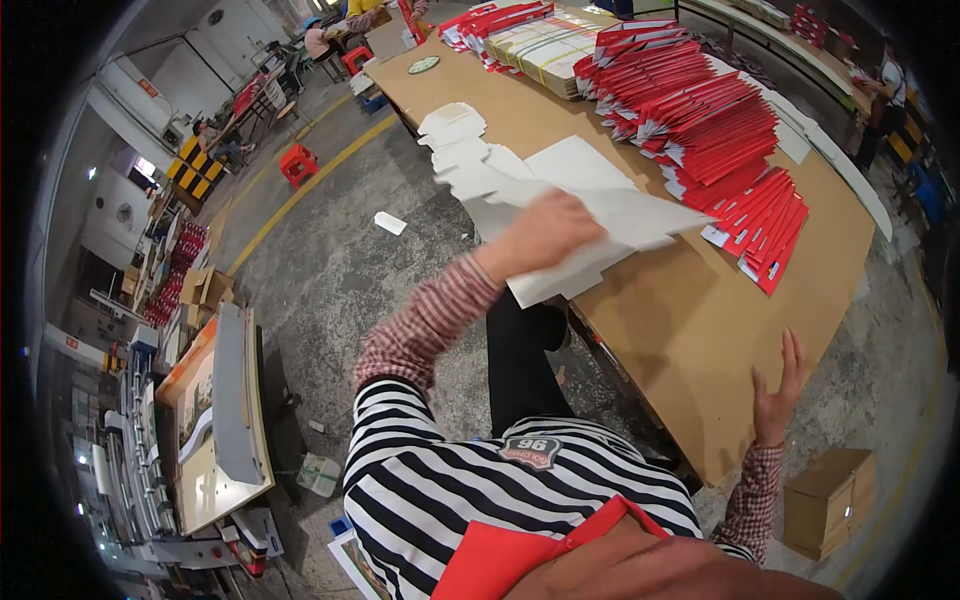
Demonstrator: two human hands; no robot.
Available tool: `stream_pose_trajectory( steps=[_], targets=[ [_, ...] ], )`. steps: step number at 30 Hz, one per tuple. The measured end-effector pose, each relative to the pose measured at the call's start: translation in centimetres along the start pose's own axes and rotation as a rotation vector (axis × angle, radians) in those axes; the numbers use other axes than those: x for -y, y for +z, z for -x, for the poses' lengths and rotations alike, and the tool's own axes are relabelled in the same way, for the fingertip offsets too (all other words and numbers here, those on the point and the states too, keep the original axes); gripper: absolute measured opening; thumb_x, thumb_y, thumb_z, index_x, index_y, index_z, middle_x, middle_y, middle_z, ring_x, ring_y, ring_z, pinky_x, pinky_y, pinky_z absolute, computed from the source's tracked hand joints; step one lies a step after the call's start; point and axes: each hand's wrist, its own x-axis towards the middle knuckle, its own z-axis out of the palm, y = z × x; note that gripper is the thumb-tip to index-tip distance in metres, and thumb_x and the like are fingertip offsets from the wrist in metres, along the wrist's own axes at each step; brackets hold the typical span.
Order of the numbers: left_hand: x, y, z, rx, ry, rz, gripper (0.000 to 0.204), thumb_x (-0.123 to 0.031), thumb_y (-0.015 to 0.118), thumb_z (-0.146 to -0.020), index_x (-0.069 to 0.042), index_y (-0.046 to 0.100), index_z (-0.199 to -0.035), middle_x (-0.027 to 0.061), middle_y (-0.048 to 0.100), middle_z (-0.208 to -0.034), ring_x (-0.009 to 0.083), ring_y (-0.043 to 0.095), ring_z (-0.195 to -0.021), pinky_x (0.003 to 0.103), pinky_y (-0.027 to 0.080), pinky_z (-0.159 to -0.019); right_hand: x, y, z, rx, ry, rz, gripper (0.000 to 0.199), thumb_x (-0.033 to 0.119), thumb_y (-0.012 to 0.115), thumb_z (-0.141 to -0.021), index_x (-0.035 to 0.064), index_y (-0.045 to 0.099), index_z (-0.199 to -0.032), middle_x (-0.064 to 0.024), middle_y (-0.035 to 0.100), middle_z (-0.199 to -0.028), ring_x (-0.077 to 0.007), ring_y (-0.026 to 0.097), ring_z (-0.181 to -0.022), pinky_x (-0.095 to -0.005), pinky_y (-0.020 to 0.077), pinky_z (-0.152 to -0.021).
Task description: The person assembles small product boxes by folding white cardboard blanks and inserting them into red printed sleeves. The person repeatedly picks a blank, folds it into a rectangular shape, and slides it into a red sleeve, then places the finished unit into a growing stack on the table.
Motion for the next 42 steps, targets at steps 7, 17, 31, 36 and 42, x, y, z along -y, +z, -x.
stream_pose_trajectory(
  steps=[7,17,31,36,42],
  targets=[
    [-22.7,10.6,-3.3,0.458,0.211,0.584,0.058,-0.035,0.080,-0.064,-0.007,0.059,-0.110,0.0139,0.062,-0.109,0.0283,0.063,-0.100,0.045,0.051,-0.079,2.2,0.5,8.8,0.532,-0.084,0.036,0.041,0.012,0.070,-0.074,0.0103,0.068,-0.115,-0.0082,0.064,-0.127,-0.0365,0.044,-0.134,-0.0595,0.0202,-0.117],
    [-19.7,24.6,-0.1,0.395,0.218,0.703,0.057,-0.036,0.079,-0.071,-0.007,0.061,-0.116,0.0127,0.057,-0.126,0.0278,0.053,-0.110,0.042,0.045,-0.085,-0.2,-4.8,21.2,0.265,0.324,0.293,0.025,0.005,0.064,-0.085,0.0073,0.067,-0.110,-0.0076,0.065,-0.117,-0.0309,0.055,-0.111,-0.0495,0.0367,-0.103],
    [-18.2,27.8,0.3,0.280,0.111,0.925,0.033,0.003,0.064,-0.074,-0.006,0.064,-0.105,0.0139,0.057,-0.127,0.0338,0.049,-0.121,0.043,0.041,-0.104,-1.7,-3.9,20.7,0.204,0.391,0.452,0.040,0.008,0.073,-0.079,0.0075,0.064,-0.118,-0.0107,0.060,-0.127,-0.0329,0.051,-0.124,-0.0489,0.0372,-0.104],
    [-16.6,26.2,-1.2,0.377,0.240,0.862,0.049,0.001,0.066,-0.075,-0.007,0.054,-0.121,0.0141,0.051,-0.134,0.0346,0.049,-0.118,0.043,0.042,-0.099,-4.2,-3.0,21.8,0.070,0.374,0.281,0.026,0.007,0.068,-0.085,0.0062,0.068,-0.111,-0.0128,0.064,-0.113,-0.0324,0.057,-0.109,-0.0459,0.0421,-0.096],
    [-17.3,27.8,-5.0,0.303,-0.254,1.227,0.012,-0.014,0.070,-0.080,-0.002,0.067,-0.079,0.0121,0.062,-0.067,0.0288,0.060,-0.071,0.039,0.048,-0.066,-9.3,-5.2,22.1,0.128,1.059,0.016,0.030,0.015,0.069,-0.086,0.0046,0.066,-0.114,-0.0155,0.065,-0.100,-0.0284,0.060,-0.098,-0.0410,0.0462,-0.087]
  ],
)
